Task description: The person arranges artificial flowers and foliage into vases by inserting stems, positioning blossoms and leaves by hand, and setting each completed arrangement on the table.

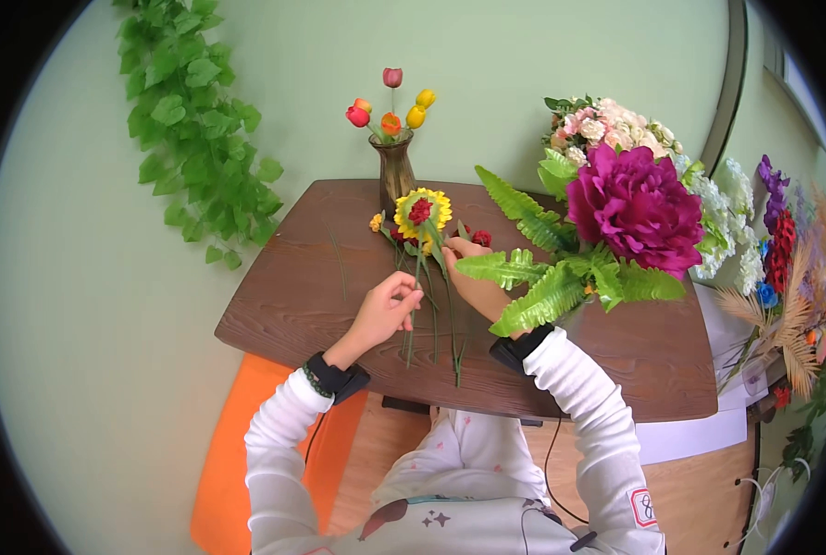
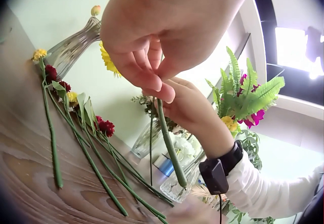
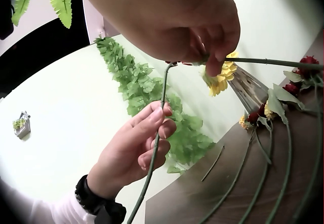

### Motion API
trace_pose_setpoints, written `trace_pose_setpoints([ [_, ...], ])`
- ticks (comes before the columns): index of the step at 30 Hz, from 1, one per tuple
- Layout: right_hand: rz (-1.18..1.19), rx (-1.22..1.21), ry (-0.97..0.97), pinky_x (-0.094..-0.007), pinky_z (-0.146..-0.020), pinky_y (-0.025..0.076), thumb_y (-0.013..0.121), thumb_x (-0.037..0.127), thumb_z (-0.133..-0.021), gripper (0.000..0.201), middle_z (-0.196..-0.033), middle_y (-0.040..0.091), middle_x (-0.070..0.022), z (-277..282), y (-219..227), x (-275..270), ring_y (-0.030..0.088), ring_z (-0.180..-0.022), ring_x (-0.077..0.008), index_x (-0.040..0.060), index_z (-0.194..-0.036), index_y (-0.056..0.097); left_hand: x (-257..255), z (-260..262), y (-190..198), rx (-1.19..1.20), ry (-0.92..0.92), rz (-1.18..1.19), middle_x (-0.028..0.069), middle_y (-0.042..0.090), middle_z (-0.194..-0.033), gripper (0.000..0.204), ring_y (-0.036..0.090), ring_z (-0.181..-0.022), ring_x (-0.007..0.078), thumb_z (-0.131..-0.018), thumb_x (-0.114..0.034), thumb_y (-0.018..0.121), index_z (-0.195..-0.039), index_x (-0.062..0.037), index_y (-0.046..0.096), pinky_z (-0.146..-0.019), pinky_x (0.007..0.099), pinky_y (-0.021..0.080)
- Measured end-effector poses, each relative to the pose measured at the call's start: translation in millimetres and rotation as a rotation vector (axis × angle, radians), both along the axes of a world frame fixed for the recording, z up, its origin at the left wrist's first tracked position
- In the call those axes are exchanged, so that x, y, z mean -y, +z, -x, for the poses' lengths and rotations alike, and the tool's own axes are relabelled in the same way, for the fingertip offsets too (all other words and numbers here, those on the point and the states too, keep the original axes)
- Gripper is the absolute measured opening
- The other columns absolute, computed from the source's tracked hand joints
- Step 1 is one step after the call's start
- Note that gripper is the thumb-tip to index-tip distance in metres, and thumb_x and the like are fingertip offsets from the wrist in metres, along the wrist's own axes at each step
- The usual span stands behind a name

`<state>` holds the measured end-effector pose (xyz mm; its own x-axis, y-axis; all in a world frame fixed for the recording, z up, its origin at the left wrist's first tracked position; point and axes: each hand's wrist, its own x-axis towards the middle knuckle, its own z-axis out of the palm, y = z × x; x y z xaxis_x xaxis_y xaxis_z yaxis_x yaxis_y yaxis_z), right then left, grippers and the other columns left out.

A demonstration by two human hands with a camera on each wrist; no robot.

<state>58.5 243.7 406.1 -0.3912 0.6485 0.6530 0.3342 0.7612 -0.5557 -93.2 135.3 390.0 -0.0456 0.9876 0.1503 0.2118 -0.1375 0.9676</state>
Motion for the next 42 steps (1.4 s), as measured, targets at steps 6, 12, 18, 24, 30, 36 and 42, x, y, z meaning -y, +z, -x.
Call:
trace_pose_setpoints([
  [6, -0.405, 0.001, -0.056, -0.0366, -0.049, 0.041, 0.054, 0.012, -0.083, 0.01, -0.063, 0.055, -0.0163, -7, -10, 10, 0.056, -0.055, -0.0317, 0.0033, -0.085, 0.059, -12, 24, -10, -0.095, 0.149, 0.014, 0.0022, 0.056, -0.067, 0.012, 0.054, -0.045, 0.0073, -0.086, -0.013, 0.055, -0.088, -0.0029, 0.049, -0.037, 0.0194, 0.039],
  [12, -0.052, 0.088, 0.29, -0.0374, -0.06, 0.043, 0.052, 0.013, -0.085, 0.013, -0.076, 0.058, -0.0153, -31, 19, 71, 0.057, -0.071, -0.0325, 0.003, -0.09, 0.057, -38, 67, -44, 0.005, 0.093, 0.029, 0.0032, 0.057, -0.068, 0.009, 0.056, -0.051, 0.0098, -0.082, -0.008, 0.056, -0.088, -0.0027, 0.051, -0.041, 0.0234, 0.043],
  [18, 0.03, 0.044, 0.537, -0.0392, -0.061, 0.044, 0.05, 0.01, -0.084, 0.014, -0.076, 0.056, -0.0172, -79, 44, 128, 0.055, -0.07, -0.0336, 0.0008, -0.094, 0.054, -43, 49, -27, -0.347, 0.219, 0.328, 0.0056, 0.059, -0.063, 0.018, 0.062, -0.059, 0.0176, -0.081, -0.014, 0.058, -0.088, 0.0, 0.049, -0.052, 0.0291, 0.05],
  [24, 0.26, -0.123, 0.511, -0.0314, -0.068, 0.047, 0.053, 0.003, -0.08, 0.018, -0.088, 0.061, -0.0122, -152, 52, 132, 0.06, -0.078, -0.0237, 0.0001, -0.096, 0.058, -61, 50, -50, -0.775, 0.421, 0.2, 0.0226, 0.052, -0.103, 0.044, 0.056, -0.096, 0.0344, -0.074, -0.024, 0.065, -0.101, 0.0038, 0.044, -0.074, 0.0419, 0.047],
  [30, 0.17, -0.19, 0.187, -0.0262, -0.067, 0.05, 0.051, -0.004, -0.081, 0.018, -0.094, 0.062, -0.0108, -220, 76, 136, 0.062, -0.079, -0.0166, -0.0019, -0.096, 0.06, -80, 6, -24, -1.124, 0.102, -0.281, 0.0205, 0.046, -0.117, 0.059, 0.051, -0.101, 0.0352, -0.074, -0.026, 0.066, -0.119, 0.0019, 0.04, -0.086, 0.038, 0.042],
  [36, 0.162, -0.623, -0.013, -0.0271, -0.068, 0.05, 0.05, -0.001, -0.085, 0.018, -0.093, 0.062, -0.0153, -249, 81, 141, 0.062, -0.075, -0.0167, -0.0074, -0.1, 0.058, -47, -134, 60, -0.453, -0.325, -0.292, 0.0075, 0.052, -0.118, 0.054, 0.047, -0.11, 0.0202, -0.078, -0.04, 0.063, -0.117, -0.0034, 0.05, -0.09, 0.0322, 0.039],
  [42, -0.035, -0.814, -0.221, -0.0225, -0.064, 0.045, 0.05, 0.012, -0.09, 0.022, -0.093, 0.063, -0.0139, -259, 83, 119, 0.06, -0.07, -0.0125, -0.0039, -0.104, 0.054, -93, -196, 27, 0.046, -0.376, -0.164, 0.0063, 0.056, -0.113, 0.051, 0.053, -0.101, 0.0175, -0.08, -0.039, 0.062, -0.115, -0.0032, 0.051, -0.086, 0.0311, 0.041],
])
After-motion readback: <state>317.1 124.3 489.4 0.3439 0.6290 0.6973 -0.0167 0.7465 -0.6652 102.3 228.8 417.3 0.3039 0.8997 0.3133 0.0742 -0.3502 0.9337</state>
